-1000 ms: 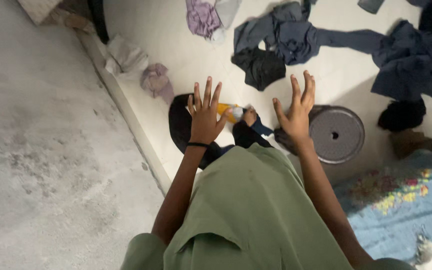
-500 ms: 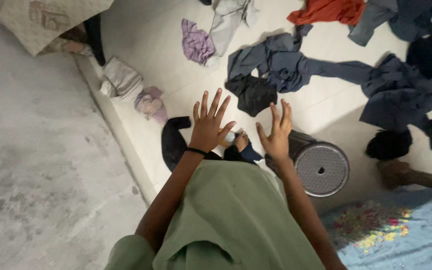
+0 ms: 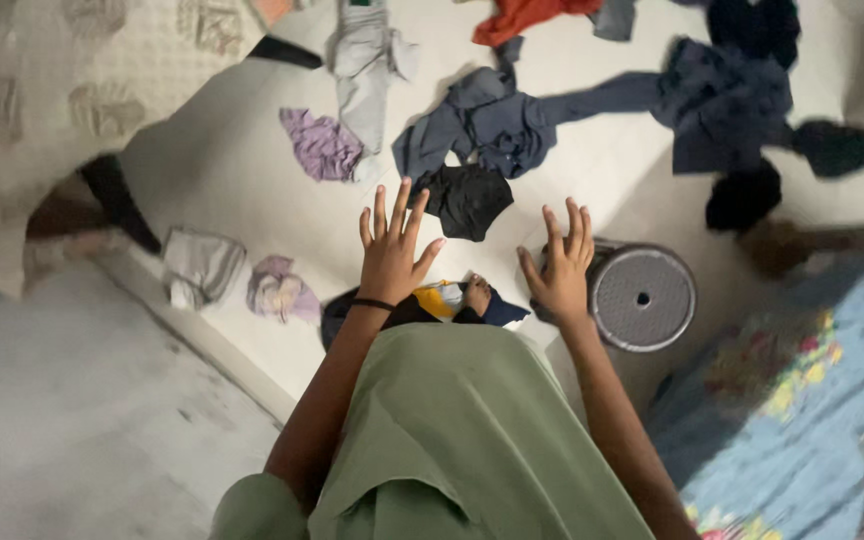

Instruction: The person picks up articles of clothing from the floor by hand and places or folds them onto a bed.

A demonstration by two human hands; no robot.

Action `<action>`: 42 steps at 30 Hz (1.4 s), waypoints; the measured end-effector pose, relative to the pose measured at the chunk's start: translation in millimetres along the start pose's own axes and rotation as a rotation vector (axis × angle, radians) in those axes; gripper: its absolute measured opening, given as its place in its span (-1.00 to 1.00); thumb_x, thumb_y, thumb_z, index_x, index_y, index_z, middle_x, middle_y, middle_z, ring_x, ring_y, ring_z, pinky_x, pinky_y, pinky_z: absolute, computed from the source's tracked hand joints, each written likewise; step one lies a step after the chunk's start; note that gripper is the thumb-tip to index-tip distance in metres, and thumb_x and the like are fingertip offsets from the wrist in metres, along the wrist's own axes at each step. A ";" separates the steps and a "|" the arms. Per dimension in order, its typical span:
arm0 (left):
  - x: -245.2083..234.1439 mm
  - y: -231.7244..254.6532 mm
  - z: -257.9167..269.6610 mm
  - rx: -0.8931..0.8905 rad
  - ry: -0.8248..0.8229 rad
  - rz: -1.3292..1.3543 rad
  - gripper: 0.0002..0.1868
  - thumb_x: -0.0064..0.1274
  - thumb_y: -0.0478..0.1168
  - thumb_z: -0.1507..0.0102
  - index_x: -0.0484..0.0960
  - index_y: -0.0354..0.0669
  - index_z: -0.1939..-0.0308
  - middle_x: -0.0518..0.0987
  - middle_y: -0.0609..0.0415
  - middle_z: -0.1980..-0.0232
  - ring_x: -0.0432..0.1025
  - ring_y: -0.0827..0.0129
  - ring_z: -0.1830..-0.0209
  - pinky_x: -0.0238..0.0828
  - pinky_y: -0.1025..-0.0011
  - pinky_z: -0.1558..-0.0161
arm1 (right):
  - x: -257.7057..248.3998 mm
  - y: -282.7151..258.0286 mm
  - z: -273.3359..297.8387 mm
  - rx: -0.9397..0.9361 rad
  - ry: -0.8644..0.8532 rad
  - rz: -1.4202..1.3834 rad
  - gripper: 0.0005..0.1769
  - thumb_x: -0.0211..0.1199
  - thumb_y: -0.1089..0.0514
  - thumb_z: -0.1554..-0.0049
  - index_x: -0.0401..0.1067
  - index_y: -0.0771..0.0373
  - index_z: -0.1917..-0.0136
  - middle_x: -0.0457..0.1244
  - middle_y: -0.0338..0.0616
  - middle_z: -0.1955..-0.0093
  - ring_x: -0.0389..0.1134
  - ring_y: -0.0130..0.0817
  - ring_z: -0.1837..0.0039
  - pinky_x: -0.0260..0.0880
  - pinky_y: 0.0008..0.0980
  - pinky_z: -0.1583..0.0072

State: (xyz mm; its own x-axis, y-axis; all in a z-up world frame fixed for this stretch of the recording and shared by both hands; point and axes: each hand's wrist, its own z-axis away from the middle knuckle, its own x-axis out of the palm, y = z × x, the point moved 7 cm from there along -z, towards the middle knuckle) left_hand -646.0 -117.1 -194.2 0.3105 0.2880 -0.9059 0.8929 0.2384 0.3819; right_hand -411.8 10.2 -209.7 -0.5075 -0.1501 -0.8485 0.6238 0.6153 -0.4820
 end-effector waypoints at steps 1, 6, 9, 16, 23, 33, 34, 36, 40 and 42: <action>-3.0 -5.4 -7.7 0.035 -0.010 0.009 -0.19 -0.07 0.24 -0.39 0.09 0.04 -0.63 -0.07 -0.01 -0.70 -0.19 -0.18 -0.68 -0.19 -0.31 -0.49 | 0.3 -1.9 0.4 0.039 0.015 0.018 -0.13 0.34 -0.07 -0.20 0.06 0.06 -0.66 -0.23 0.13 -0.72 -0.27 0.24 -0.72 -0.20 0.23 -0.58; -21.8 -37.3 -46.2 0.144 -0.012 0.050 -0.19 -0.07 0.23 -0.42 0.07 0.04 -0.65 -0.09 -0.01 -0.72 -0.21 -0.19 -0.70 -0.21 -0.31 -0.51 | 2.9 -25.0 -2.8 0.162 0.090 0.112 -0.12 0.35 -0.09 -0.21 0.06 0.07 -0.66 -0.22 0.17 -0.72 -0.30 0.29 -0.71 -0.23 0.27 -0.58; -26.8 -57.3 -60.9 0.173 -0.023 0.080 -0.19 -0.07 0.24 -0.42 0.07 0.04 -0.65 -0.10 -0.01 -0.72 -0.23 -0.19 -0.70 -0.22 -0.31 -0.51 | 6.7 -48.0 -6.3 0.198 0.193 0.091 -0.14 0.35 -0.08 -0.26 0.05 0.07 -0.68 -0.22 0.17 -0.74 -0.29 0.26 -0.73 -0.21 0.25 -0.61; -17.5 -75.5 -66.6 0.273 -0.138 0.155 -0.19 -0.07 0.23 -0.41 0.07 0.04 -0.63 -0.05 -0.02 -0.71 -0.20 -0.23 -0.68 -0.23 -0.34 -0.49 | 20.3 -87.3 -4.1 0.281 0.223 0.108 -0.15 0.36 -0.04 -0.22 0.09 0.12 -0.66 -0.19 0.15 -0.73 -0.27 0.23 -0.73 -0.21 0.22 -0.59; 9.0 -77.6 -53.1 0.319 -0.220 0.207 -0.20 -0.10 0.22 -0.41 0.07 0.01 -0.62 -0.03 -0.05 -0.70 -0.15 -0.25 -0.67 -0.19 -0.33 -0.48 | 23.2 -87.4 9.3 0.438 0.243 0.097 -0.15 0.38 0.00 -0.20 0.11 0.12 -0.65 -0.18 0.12 -0.73 -0.25 0.20 -0.74 -0.19 0.17 -0.62; -13.7 -81.9 -98.2 0.312 -0.258 0.187 -0.20 -0.09 0.20 -0.42 0.07 0.02 -0.64 -0.03 -0.03 -0.71 -0.13 -0.23 -0.68 -0.18 -0.31 -0.50 | 71.2 -48.2 -3.2 0.497 0.247 0.057 -0.12 0.39 0.02 -0.20 0.06 0.11 -0.66 -0.17 0.14 -0.72 -0.24 0.21 -0.73 -0.17 0.19 -0.60; -14.9 -84.0 -107.6 0.317 -0.254 0.162 -0.21 -0.08 0.20 -0.42 0.07 0.02 -0.64 -0.04 -0.03 -0.71 -0.12 -0.23 -0.68 -0.18 -0.31 -0.50 | 75.4 -42.3 -5.5 0.514 0.253 0.041 -0.12 0.39 0.02 -0.20 0.06 0.11 -0.66 -0.17 0.13 -0.72 -0.23 0.20 -0.73 -0.16 0.18 -0.60; -13.0 -83.8 -122.1 0.320 -0.254 0.133 -0.21 -0.07 0.20 -0.41 0.09 0.03 -0.63 -0.03 -0.02 -0.71 -0.12 -0.23 -0.67 -0.17 -0.30 -0.49 | 84.3 -31.6 -11.2 0.542 0.269 0.007 -0.12 0.40 0.02 -0.20 0.07 0.09 -0.66 -0.17 0.11 -0.73 -0.22 0.18 -0.73 -0.14 0.16 -0.60; -3.7 -80.9 -139.6 0.337 -0.276 0.101 -0.21 -0.05 0.21 -0.40 0.12 0.03 -0.62 -0.03 0.01 -0.70 -0.12 -0.20 -0.67 -0.16 -0.29 -0.48 | 93.1 -13.1 -20.0 0.556 0.288 0.000 -0.12 0.39 0.04 -0.21 0.06 0.08 -0.67 -0.18 0.10 -0.74 -0.21 0.19 -0.74 -0.13 0.16 -0.60; 3.2 -76.4 -147.6 0.347 -0.278 0.090 -0.21 -0.05 0.21 -0.40 0.13 0.03 -0.62 -0.03 0.01 -0.70 -0.12 -0.18 -0.67 -0.16 -0.29 -0.48 | 95.0 -9.4 -23.1 0.566 0.285 0.006 -0.10 0.40 0.03 -0.18 0.07 0.08 -0.66 -0.19 0.13 -0.73 -0.21 0.22 -0.73 -0.13 0.18 -0.59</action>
State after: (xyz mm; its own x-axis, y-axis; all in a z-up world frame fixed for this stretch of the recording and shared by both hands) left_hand -761.3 2.5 -199.3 0.4253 0.0217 -0.9048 0.9000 -0.1153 0.4203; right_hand -479.5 8.0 -280.8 -0.5927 0.1118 -0.7976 0.8053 0.0989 -0.5846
